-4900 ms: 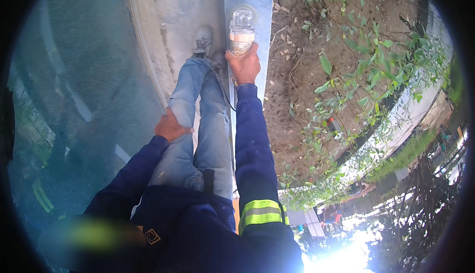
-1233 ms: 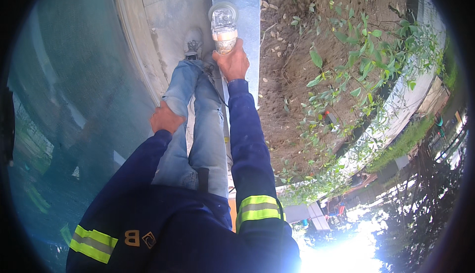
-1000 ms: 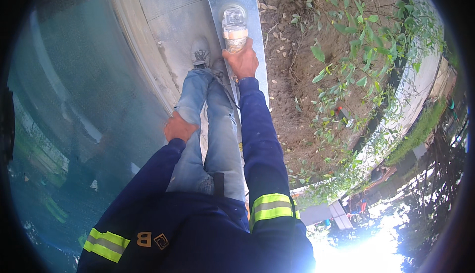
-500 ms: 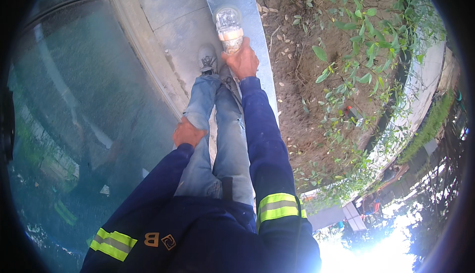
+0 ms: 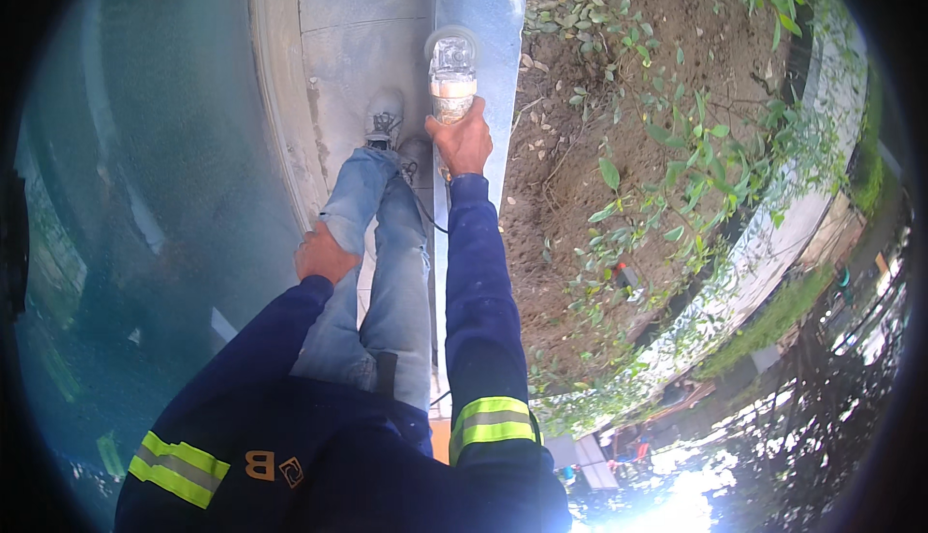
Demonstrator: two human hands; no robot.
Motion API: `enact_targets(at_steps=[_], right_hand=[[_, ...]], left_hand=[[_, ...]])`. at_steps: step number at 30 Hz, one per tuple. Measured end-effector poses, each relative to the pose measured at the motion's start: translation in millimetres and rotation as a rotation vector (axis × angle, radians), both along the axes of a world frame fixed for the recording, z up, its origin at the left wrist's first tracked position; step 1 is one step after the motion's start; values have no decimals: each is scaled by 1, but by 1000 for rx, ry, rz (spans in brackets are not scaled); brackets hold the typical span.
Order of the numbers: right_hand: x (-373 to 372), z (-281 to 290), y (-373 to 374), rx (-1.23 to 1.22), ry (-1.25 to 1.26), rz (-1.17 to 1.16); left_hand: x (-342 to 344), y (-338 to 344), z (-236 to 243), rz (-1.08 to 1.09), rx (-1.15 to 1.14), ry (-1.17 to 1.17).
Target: The person uses an angle grinder to smooth a concrete curb edge. They hold the tool with both hands and move it along the curb surface, generating dust. The person adjusts their stance and tool angle as they progress along the edge.
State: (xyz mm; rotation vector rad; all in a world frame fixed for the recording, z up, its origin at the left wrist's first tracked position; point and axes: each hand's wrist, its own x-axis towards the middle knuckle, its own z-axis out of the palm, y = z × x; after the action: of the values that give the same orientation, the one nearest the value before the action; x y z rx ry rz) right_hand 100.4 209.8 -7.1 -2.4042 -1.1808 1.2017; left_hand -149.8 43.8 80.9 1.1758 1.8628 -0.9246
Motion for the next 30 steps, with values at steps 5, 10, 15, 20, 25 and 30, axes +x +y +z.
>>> enact_targets(at_steps=[5,10,15,20,25,30], right_hand=[[4,1,18,36,21,-48],[20,0,0,59,61,-105],[19,5,-3,42,24,-25],[16,-4,29,48,-21,-25],[25,-5,23,82,30,-97],[19,2,4,54,64,-43]], left_hand=[[3,2,2,50,-19,1],[2,-10,-5,61,12,-1],[11,-2,2,64,-7,-9],[10,2,4,59,-9,-13],[7,2,3,88,3,-19],[10,8,6,104,-9,-26]])
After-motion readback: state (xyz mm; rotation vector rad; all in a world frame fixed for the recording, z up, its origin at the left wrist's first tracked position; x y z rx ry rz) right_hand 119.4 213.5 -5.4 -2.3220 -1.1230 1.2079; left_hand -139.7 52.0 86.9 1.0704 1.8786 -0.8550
